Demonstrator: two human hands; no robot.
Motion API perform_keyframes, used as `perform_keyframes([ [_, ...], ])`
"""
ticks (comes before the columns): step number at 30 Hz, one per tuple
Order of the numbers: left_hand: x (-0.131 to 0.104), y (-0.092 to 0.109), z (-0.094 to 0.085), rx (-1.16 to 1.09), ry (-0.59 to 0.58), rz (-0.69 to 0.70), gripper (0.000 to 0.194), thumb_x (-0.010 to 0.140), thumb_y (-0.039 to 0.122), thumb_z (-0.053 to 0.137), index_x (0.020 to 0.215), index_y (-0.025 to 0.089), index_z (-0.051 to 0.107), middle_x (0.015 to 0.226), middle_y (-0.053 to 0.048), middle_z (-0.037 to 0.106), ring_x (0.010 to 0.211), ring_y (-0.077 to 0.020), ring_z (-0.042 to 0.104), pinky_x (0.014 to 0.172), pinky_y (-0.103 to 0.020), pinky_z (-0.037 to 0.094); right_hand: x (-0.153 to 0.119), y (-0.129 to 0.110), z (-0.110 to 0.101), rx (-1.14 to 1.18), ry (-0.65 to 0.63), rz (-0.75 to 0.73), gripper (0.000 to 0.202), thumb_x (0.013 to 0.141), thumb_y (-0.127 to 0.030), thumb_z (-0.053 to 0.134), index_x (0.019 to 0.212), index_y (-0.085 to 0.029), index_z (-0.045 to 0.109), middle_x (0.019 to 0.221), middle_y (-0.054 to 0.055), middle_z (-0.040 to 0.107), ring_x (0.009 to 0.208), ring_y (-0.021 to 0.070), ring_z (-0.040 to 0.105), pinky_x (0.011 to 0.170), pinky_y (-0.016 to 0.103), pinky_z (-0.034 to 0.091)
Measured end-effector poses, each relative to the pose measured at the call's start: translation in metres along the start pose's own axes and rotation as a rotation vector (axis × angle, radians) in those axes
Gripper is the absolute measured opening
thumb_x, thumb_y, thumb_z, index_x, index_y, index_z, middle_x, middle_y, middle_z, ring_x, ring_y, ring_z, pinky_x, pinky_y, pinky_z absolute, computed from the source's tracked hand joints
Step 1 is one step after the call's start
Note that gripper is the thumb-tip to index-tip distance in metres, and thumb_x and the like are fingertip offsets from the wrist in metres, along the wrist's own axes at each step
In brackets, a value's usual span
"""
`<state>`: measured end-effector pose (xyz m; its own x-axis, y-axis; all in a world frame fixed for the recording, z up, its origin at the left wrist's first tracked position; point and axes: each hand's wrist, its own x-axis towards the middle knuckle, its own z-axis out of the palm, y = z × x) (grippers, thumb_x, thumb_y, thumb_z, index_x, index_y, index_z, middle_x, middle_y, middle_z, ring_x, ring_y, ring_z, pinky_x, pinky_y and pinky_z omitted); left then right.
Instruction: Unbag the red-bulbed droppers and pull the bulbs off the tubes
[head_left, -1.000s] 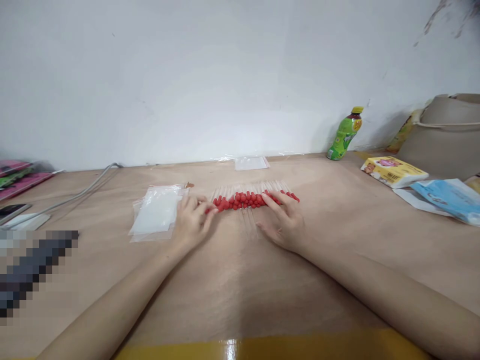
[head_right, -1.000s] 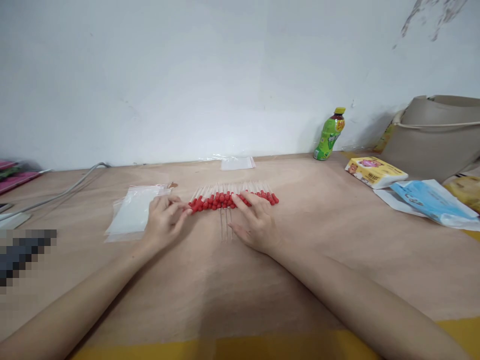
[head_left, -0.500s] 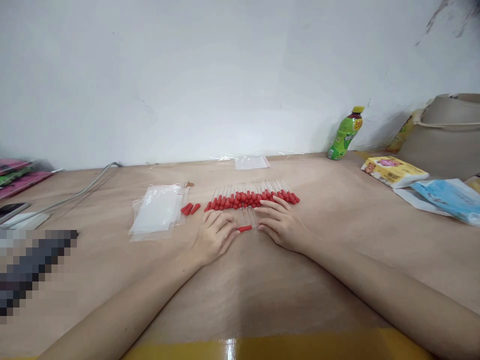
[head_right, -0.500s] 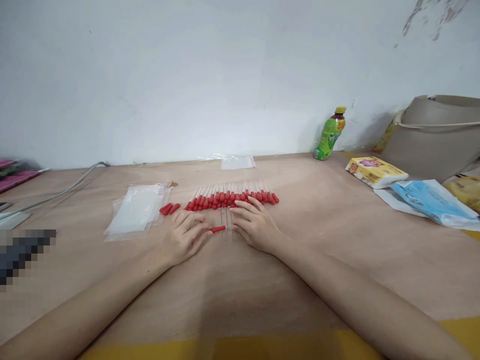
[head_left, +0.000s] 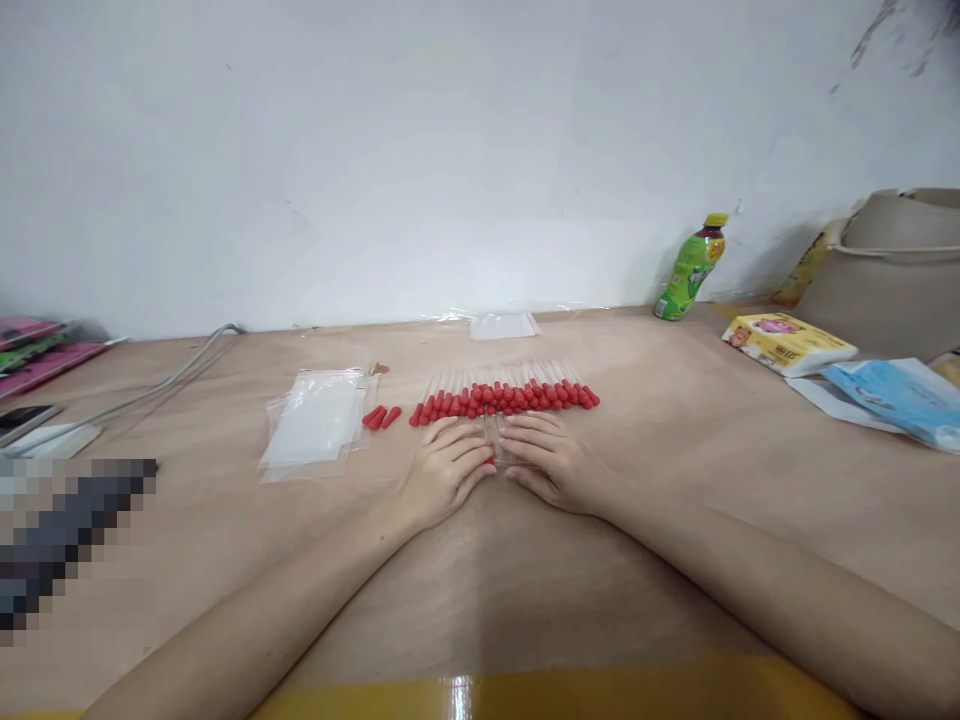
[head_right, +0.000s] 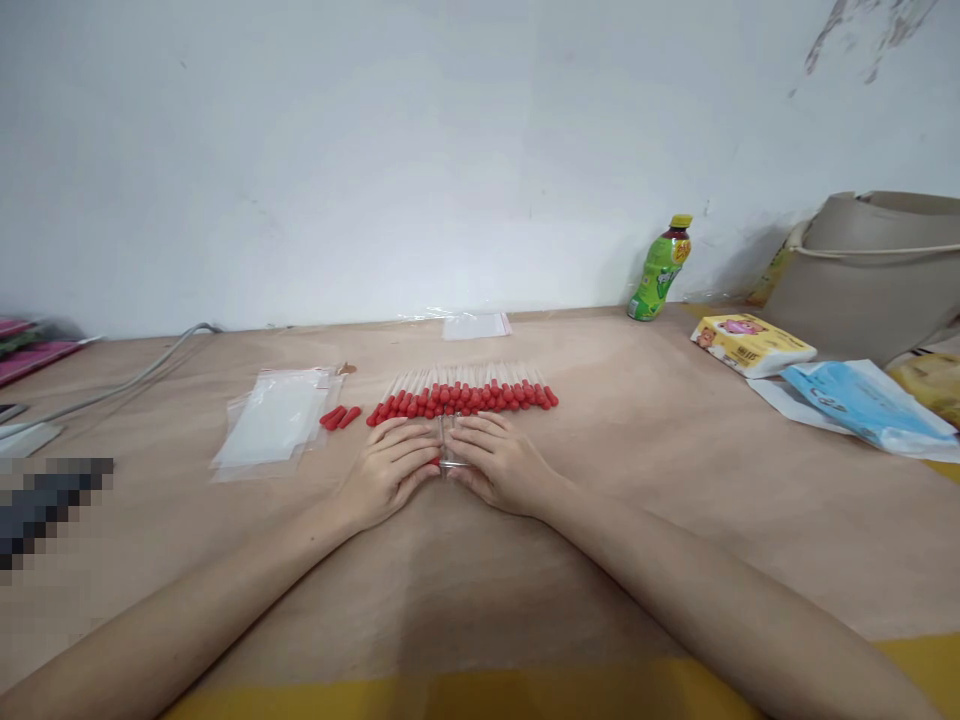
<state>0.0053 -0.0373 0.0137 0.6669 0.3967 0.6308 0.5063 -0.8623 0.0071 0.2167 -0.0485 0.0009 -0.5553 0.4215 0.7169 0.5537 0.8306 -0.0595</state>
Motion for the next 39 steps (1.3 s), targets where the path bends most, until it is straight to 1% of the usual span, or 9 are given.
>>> perform_keyframes([
  [3,-0.001,0.001,0.001,-0.02,-0.011,-0.011,0.018,0.086,0.023,0.05,0.099,0.02,0.061,0.098,-0.003,0.068,0.106,-0.019,0.056,0.1,-0.042,0.034,-0.001,0.0,0.003,0.034,-0.006,-0.013,0.024,0.086,-0.025,0.048,0.104,-0.017,0.061,0.107,0.008,0.064,0.107,0.0189,0.056,0.093,0.038,0.047],
  [6,0.0,0.001,0.002,-0.056,-0.038,-0.002,0.021,0.087,0.022,0.047,0.105,0.018,0.058,0.107,-0.006,0.065,0.113,-0.0193,0.051,0.103,-0.044,0.033,-0.001,0.0,0.005,0.053,-0.013,-0.034,0.024,0.087,-0.021,0.045,0.104,-0.015,0.061,0.108,0.01,0.064,0.106,0.0172,0.057,0.093,0.034,0.049],
  [9,0.0,0.002,0.0,-0.105,-0.071,0.003,0.021,0.088,0.02,0.044,0.103,0.014,0.057,0.112,-0.009,0.062,0.117,-0.0199,0.048,0.103,-0.044,0.034,-0.001,-0.001,0.004,0.033,0.007,-0.078,0.022,0.087,-0.019,0.045,0.101,-0.014,0.062,0.105,0.011,0.065,0.104,0.0176,0.058,0.092,0.033,0.049],
  [12,0.0,0.004,-0.002,-0.153,-0.102,0.006,0.018,0.088,0.02,0.043,0.097,0.014,0.058,0.108,-0.009,0.063,0.117,-0.0205,0.048,0.104,-0.046,0.033,-0.001,-0.003,0.002,-0.002,0.024,-0.119,0.021,0.086,-0.017,0.046,0.099,-0.013,0.062,0.101,0.011,0.066,0.103,0.0178,0.059,0.092,0.032,0.05],
  [18,-0.001,0.005,-0.004,-0.208,-0.123,-0.005,0.02,0.089,0.02,0.041,0.099,0.014,0.058,0.107,-0.009,0.064,0.118,-0.0209,0.047,0.105,-0.046,0.033,0.0,-0.006,-0.002,-0.031,0.031,-0.157,0.021,0.086,-0.016,0.046,0.1,-0.015,0.06,0.102,0.01,0.066,0.105,0.0177,0.057,0.094,0.033,0.048],
  [24,-0.003,0.004,-0.006,-0.202,-0.163,0.01,0.023,0.09,0.02,0.039,0.101,0.015,0.058,0.109,-0.009,0.063,0.119,-0.0211,0.046,0.105,-0.046,0.033,0.0,-0.007,-0.005,-0.066,0.052,-0.214,0.022,0.086,-0.015,0.046,0.103,-0.013,0.06,0.101,0.01,0.066,0.108,0.0182,0.055,0.097,0.034,0.046],
  [28,-0.005,0.003,-0.008,-0.187,-0.186,0.035,0.023,0.09,0.018,0.039,0.105,0.014,0.055,0.106,-0.008,0.064,0.122,-0.0204,0.043,0.107,-0.045,0.03,-0.001,-0.006,-0.009,-0.084,0.044,-0.256,0.022,0.086,-0.014,0.046,0.104,-0.011,0.059,0.105,0.012,0.065,0.11,0.0191,0.053,0.097,0.035,0.046],
  [33,-0.007,0.002,-0.01,-0.184,-0.201,0.054,0.022,0.089,0.017,0.039,0.106,0.012,0.054,0.107,-0.01,0.063,0.122,-0.0204,0.042,0.108,-0.045,0.029,-0.005,-0.003,-0.011,-0.107,0.027,-0.284,0.024,0.085,-0.01,0.045,0.105,-0.01,0.059,0.108,0.012,0.064,0.113,0.0193,0.051,0.098,0.035,0.045],
  [39,-0.01,0.0,-0.012,-0.172,-0.192,0.054,0.02,0.088,0.017,0.041,0.103,0.013,0.055,0.106,-0.009,0.063,0.122,-0.0196,0.042,0.108,-0.043,0.03,-0.004,-0.004,-0.012,-0.084,0.019,-0.297,0.025,0.084,-0.008,0.046,0.106,-0.008,0.058,0.107,0.011,0.064,0.114,0.0191,0.05,0.1,0.035,0.043],
])
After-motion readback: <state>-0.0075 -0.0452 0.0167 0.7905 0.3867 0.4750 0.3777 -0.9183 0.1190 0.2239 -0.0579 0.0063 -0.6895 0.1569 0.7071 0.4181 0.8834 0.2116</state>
